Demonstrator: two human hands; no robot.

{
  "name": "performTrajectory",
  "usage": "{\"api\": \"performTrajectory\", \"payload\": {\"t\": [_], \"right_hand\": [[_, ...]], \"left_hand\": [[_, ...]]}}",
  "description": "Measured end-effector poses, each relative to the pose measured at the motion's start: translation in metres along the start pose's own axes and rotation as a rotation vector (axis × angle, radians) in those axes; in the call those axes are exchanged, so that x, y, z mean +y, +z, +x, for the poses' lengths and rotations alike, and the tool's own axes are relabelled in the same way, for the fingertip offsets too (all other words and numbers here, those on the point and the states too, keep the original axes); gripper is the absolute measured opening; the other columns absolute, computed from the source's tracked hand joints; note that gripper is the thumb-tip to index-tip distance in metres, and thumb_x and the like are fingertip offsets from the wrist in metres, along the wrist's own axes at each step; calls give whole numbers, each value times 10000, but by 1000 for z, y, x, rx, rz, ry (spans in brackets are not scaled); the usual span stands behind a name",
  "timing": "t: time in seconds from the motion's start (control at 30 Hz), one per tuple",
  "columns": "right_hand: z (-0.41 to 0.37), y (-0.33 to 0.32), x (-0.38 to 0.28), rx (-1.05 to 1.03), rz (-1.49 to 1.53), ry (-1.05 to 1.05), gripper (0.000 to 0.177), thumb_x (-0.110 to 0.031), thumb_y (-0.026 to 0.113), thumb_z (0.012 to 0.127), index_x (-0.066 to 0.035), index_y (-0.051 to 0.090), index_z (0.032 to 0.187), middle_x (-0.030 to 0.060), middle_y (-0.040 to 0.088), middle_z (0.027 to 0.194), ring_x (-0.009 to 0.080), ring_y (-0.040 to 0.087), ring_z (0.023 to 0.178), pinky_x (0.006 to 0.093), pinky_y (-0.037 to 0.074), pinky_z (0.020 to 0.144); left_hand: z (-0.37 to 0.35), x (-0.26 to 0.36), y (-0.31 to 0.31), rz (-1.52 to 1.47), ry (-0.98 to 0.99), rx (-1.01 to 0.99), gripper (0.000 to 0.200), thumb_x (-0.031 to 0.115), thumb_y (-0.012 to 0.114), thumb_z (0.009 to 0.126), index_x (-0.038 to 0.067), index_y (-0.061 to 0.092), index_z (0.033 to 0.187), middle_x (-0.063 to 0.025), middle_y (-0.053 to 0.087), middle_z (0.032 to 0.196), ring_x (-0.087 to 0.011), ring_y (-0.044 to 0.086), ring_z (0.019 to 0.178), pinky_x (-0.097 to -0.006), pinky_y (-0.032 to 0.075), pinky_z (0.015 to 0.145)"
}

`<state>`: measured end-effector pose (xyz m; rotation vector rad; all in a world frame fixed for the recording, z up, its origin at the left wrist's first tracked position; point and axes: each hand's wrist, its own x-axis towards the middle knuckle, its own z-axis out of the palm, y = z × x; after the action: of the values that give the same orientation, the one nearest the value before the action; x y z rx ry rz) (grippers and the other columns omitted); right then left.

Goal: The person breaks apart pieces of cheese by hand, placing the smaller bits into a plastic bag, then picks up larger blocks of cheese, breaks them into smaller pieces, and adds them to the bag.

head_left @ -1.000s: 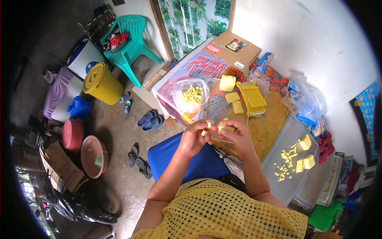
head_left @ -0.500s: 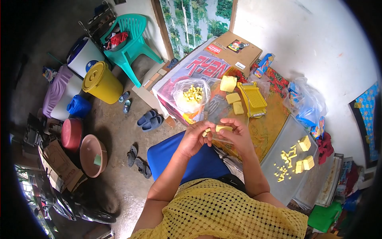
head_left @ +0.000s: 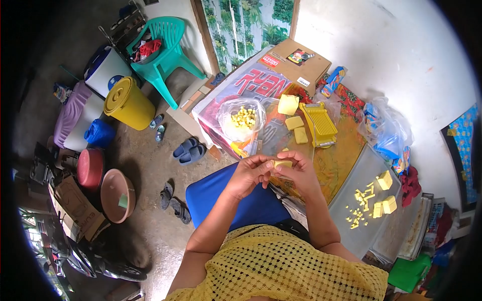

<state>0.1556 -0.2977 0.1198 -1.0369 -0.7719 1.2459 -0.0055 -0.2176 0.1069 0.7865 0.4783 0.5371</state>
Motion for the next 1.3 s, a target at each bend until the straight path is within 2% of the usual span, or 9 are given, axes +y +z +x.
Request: {"api": "performTrajectory", "payload": {"t": [0.2,0.5,0.7,0.8,0.9,1.0,1.1,1.2,1.3], "right_hand": [[1,1,-2,42,26,8,249,1,653,827,8,574,1063,66,623,958,124,622,878,245,538,744],[1,-8,-1,38,-11,-16,206,-1,566,874,18,569,1078,126,634,1060,184,645,914,292,518,805],[0,-6,-5,10,16,-29,200,-33,589,875,5,602,1070,90,639,991,165,630,906,305,525,825],[3,-7,0,40,42,-22,196,-22,555,895,14,575,1087,120,637,1045,159,637,879,283,522,769],[3,-10,3,57,-4,17,193,-53,608,873,8,596,1056,85,641,1039,128,623,810,263,506,687],[4,-4,6,-7,-374,-26,218,-95,678,822,-16,620,1016,59,643,966,132,608,756,265,480,627],[7,4,22,-7,-679,-305,248,-88,720,775,-42,624,1000,40,609,871,106,576,733,234,462,567],[10,10,28,81,-821,-413,254,-96,738,748,-56,634,976,63,598,912,124,581,724,233,463,560],[12,9,29,54,-833,-353,228,-89,728,754,-57,642,962,67,587,940,132,583,710,235,464,558]], "left_hand": [[2,4,1,-216,-67,22,281,173,524,917,-39,582,1091,-103,642,864,-141,592,656,-289,519,542],[9,3,-4,-387,-90,76,366,220,406,939,-42,539,1157,-177,617,1105,-311,612,1027,-380,548,828],[10,-4,-9,-384,-48,41,446,361,387,979,-18,529,1165,-171,596,1139,-292,586,1061,-402,497,912],[11,-1,-4,-416,-51,60,556,449,343,981,-40,528,1169,-185,594,1138,-296,584,1068,-413,499,923],[12,-2,-6,-422,-40,65,553,448,340,982,-35,524,1180,-181,584,1159,-292,567,1096,-404,478,950],[14,-4,-9,-423,-34,69,561,462,350,976,-28,515,1195,-176,566,1192,-286,565,1093,-376,485,924],[15,-8,-11,-408,-37,56,570,478,364,969,-19,510,1207,-167,549,1222,-267,561,1092,-359,479,912],[15,-9,-7,-393,-32,91,570,489,382,961,-7,510,1212,-156,541,1236,-244,554,1093,-349,466,921],[16,-8,-9,-370,-18,84,564,488,387,959,2,507,1218,-148,545,1233,-228,547,1098,-345,457,933]]}}
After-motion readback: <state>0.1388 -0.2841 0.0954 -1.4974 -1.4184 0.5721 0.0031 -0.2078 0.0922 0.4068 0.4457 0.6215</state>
